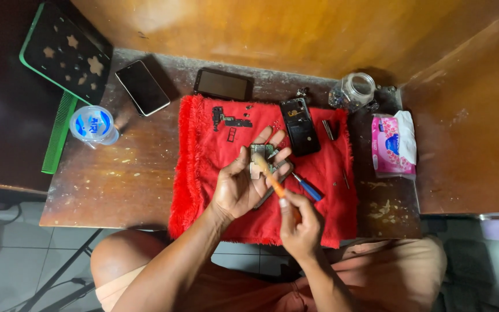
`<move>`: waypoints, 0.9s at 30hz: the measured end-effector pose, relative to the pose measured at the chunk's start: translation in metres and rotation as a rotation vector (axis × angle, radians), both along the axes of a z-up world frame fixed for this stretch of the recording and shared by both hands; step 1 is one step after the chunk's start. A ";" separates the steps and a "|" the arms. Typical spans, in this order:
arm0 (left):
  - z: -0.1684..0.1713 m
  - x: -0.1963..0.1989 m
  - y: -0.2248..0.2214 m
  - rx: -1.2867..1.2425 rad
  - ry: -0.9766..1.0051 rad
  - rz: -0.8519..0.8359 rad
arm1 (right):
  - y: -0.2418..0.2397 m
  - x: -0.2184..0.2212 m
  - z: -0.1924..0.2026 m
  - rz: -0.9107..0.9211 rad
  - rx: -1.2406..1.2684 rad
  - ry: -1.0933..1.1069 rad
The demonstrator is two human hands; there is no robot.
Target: Cleaning a mobile phone midframe component using a small brush and a spudger on a repair bench.
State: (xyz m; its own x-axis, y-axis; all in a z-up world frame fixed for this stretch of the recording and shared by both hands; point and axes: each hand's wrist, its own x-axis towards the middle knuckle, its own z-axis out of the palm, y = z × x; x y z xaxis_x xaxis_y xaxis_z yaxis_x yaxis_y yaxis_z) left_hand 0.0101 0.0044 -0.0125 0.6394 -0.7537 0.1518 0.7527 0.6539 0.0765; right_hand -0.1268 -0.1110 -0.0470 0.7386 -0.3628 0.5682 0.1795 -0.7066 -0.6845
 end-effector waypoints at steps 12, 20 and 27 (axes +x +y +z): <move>0.002 -0.008 -0.005 -0.064 -0.021 -0.076 | -0.004 0.001 0.021 -0.050 -0.041 -0.035; -0.003 -0.007 -0.006 -0.059 -0.010 -0.138 | -0.002 -0.013 0.024 -0.080 -0.073 -0.024; -0.003 -0.005 -0.007 -0.015 -0.029 -0.143 | -0.008 -0.017 0.007 -0.090 -0.025 0.037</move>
State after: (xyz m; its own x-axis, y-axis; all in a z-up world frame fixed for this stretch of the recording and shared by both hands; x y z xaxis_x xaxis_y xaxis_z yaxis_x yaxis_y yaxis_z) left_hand 0.0051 -0.0024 -0.0151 0.5211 -0.8341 0.1808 0.8357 0.5416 0.0904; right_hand -0.1440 -0.1187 -0.0401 0.7242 -0.4148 0.5510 0.0892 -0.7359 -0.6712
